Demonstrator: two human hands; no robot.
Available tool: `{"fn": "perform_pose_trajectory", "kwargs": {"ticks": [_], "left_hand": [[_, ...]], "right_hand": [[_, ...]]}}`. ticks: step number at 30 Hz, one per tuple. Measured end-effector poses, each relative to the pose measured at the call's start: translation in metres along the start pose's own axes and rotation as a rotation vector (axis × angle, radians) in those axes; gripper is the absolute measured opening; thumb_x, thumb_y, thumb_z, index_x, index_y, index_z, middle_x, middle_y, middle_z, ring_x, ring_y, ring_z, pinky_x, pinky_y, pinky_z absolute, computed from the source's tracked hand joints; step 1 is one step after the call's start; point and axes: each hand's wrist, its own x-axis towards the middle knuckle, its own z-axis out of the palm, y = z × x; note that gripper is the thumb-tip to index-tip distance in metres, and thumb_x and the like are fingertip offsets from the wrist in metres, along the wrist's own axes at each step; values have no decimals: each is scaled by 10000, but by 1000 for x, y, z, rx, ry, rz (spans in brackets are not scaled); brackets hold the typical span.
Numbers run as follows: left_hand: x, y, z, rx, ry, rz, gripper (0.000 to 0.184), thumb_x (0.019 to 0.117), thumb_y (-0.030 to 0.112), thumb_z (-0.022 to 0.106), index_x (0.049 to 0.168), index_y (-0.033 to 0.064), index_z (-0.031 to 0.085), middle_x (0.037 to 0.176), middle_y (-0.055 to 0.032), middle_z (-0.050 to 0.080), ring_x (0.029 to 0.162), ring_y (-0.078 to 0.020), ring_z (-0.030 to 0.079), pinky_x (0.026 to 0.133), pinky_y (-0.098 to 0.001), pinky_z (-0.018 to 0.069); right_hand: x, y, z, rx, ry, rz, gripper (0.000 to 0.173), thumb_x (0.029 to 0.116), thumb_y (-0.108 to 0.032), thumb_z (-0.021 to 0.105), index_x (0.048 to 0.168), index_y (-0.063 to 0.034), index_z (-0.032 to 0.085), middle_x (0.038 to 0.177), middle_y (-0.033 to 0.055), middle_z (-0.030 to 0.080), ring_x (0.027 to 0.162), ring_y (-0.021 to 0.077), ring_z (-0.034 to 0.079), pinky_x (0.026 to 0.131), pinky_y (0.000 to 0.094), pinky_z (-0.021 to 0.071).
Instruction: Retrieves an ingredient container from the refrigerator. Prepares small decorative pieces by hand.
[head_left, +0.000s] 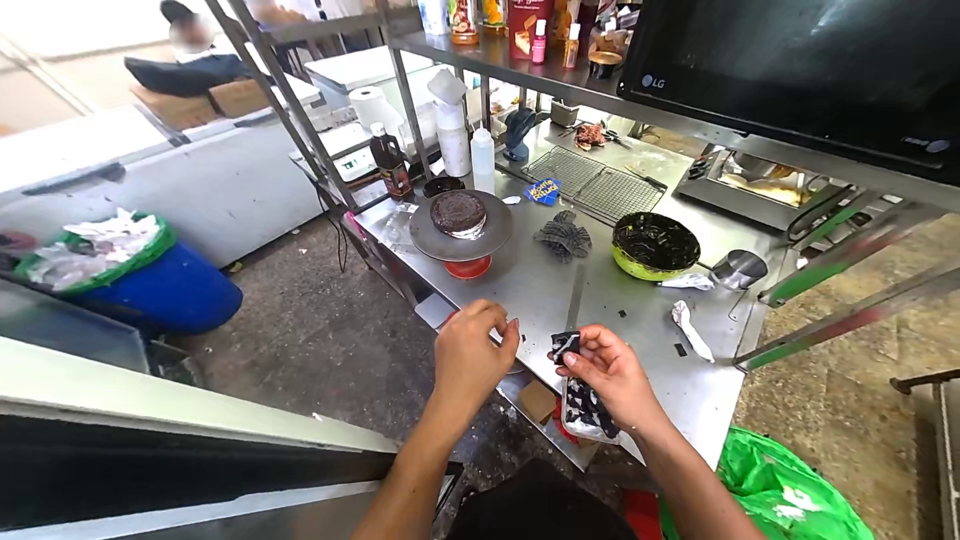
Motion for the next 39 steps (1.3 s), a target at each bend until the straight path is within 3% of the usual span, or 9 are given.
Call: {"fn": "perform_pose_trajectory", "kwargs": {"ticks": [2,4,8,14,18,32,39], "left_hand": [[-2,4,-6,-196,-65,-56,115,914,196,705,846,105,719,963,2,730,774,-101,699,653,-319,612],[-5,7,-10,-444,-211,-113,117,931,188,701,1016,110,718,901,16,723,660,-78,660,574,-266,576],[-8,14,-14,-674,-316,-211,104,964,154,695,975,85,772,754,2,719,530,-63,614,492,-230,537],[-6,22,-19,-840,-472,-467,96,960,78,713,977,-2,762,805,-68,746,630,-103,696,610,-243,609],[-6,25,-20,-958,-521,-540,108,980,65,678,993,-11,754,821,-77,740,632,-102,687,607,-231,599],[-6,28,-19,-920,-526,-563,108,929,-1,716,1033,-21,736,807,-74,731,631,-92,681,604,-226,593],[-7,28,-14,-906,-496,-572,89,933,3,714,1014,-27,737,795,-79,730,627,-94,683,604,-228,596]], "right_hand": [[1,4,4,29,-2,-24,208,905,47,647,1089,-44,614,990,95,724,875,186,732,822,344,632],[0,7,11,30,19,-66,211,896,53,658,1073,-52,615,1002,83,726,877,177,730,840,345,631],[2,14,25,-28,113,-200,218,884,55,671,1044,-76,604,1058,67,728,910,159,726,834,314,624],[3,30,37,-160,220,-385,248,876,43,703,1104,-53,690,1067,50,740,888,130,733,812,286,634],[2,38,37,-241,248,-461,255,869,49,681,1098,-44,746,1111,58,728,920,120,721,810,274,630],[1,43,31,-444,322,-595,198,840,50,671,1015,-9,740,1144,87,734,1087,127,709,903,272,610],[5,47,29,-603,353,-680,156,858,8,667,991,-13,745,1118,95,746,1093,121,708,936,247,585]]}}
